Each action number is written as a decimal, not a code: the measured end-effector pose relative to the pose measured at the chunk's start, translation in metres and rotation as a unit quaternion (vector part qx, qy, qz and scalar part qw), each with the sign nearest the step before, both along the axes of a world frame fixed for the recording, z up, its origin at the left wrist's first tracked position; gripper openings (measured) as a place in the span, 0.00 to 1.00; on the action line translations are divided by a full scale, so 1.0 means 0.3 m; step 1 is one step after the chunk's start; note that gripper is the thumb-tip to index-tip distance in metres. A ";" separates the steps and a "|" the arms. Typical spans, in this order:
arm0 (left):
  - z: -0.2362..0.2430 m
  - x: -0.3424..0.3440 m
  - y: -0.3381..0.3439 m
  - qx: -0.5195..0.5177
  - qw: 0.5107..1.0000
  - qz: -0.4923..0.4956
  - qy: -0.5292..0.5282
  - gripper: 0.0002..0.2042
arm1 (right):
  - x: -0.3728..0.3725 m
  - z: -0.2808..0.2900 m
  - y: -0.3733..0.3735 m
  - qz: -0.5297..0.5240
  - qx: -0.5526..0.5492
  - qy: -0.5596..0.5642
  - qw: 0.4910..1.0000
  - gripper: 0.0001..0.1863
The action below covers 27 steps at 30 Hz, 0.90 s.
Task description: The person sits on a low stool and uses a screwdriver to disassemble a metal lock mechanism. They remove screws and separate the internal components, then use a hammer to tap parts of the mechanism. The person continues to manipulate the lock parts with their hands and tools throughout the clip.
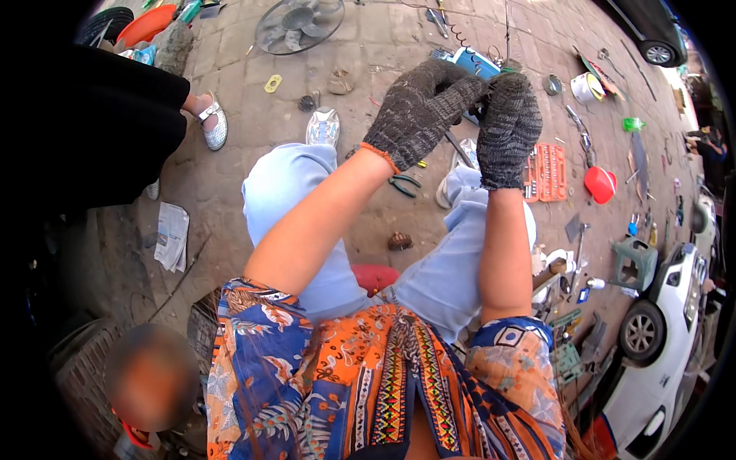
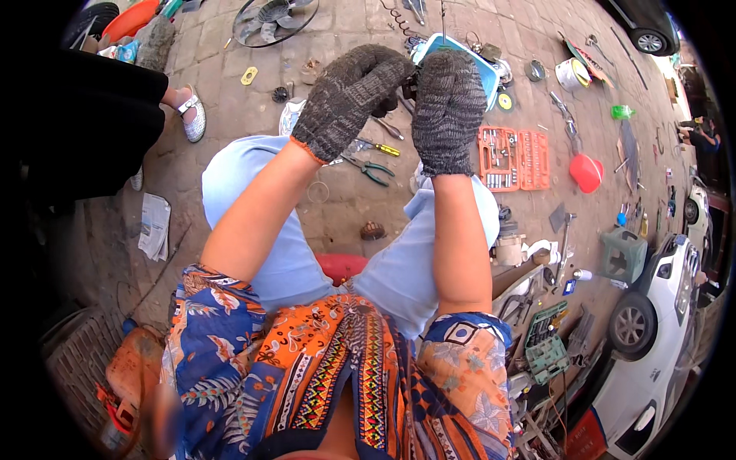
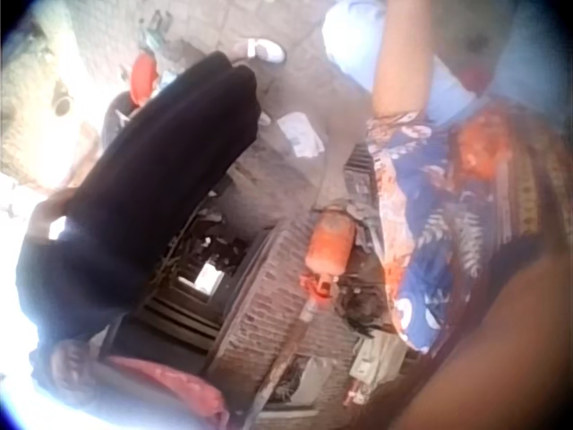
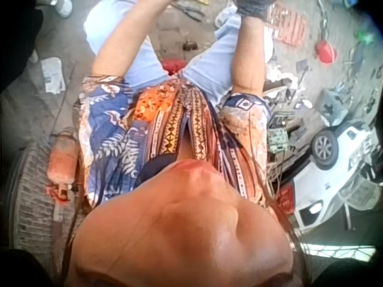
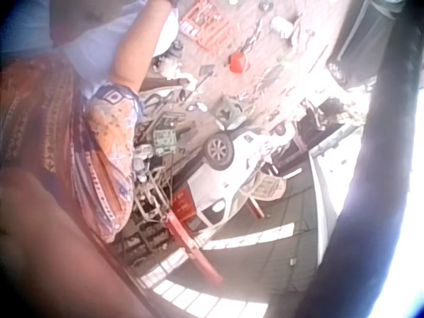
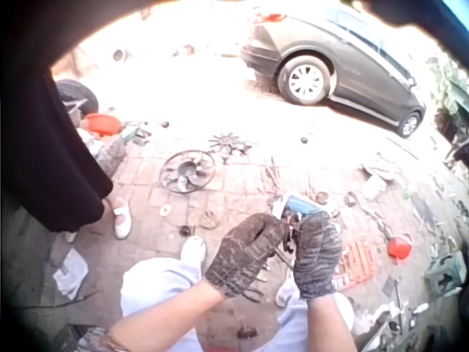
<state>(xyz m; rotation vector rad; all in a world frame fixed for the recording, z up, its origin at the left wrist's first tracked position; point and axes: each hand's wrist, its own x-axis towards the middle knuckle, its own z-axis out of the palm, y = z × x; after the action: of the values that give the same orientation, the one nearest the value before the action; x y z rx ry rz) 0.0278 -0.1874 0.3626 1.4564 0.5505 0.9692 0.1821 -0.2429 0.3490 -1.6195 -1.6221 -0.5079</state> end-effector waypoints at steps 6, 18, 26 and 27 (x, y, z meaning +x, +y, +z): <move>0.031 0.012 -0.002 -0.249 0.958 -0.095 -0.110 0.15 | -0.038 0.035 -0.003 0.011 0.006 -0.011 1.000 0.13; 0.006 0.045 -0.004 -0.168 0.976 -0.008 -0.139 0.13 | -0.064 0.066 0.011 0.043 -0.010 0.138 0.989 0.14; 0.031 0.003 0.008 -0.193 0.969 -0.118 0.101 0.15 | -0.052 0.082 0.005 0.024 -0.025 0.220 0.975 0.15; 0.027 0.007 -0.003 -0.200 0.971 -0.106 0.081 0.15 | -0.049 0.091 0.004 0.026 -0.034 0.256 0.966 0.16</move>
<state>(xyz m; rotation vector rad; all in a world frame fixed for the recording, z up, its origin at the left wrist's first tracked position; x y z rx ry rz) 0.0300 -0.1882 0.3706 1.2051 0.6515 0.5354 0.1673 -0.2416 0.3764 -1.5857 -1.2937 0.0048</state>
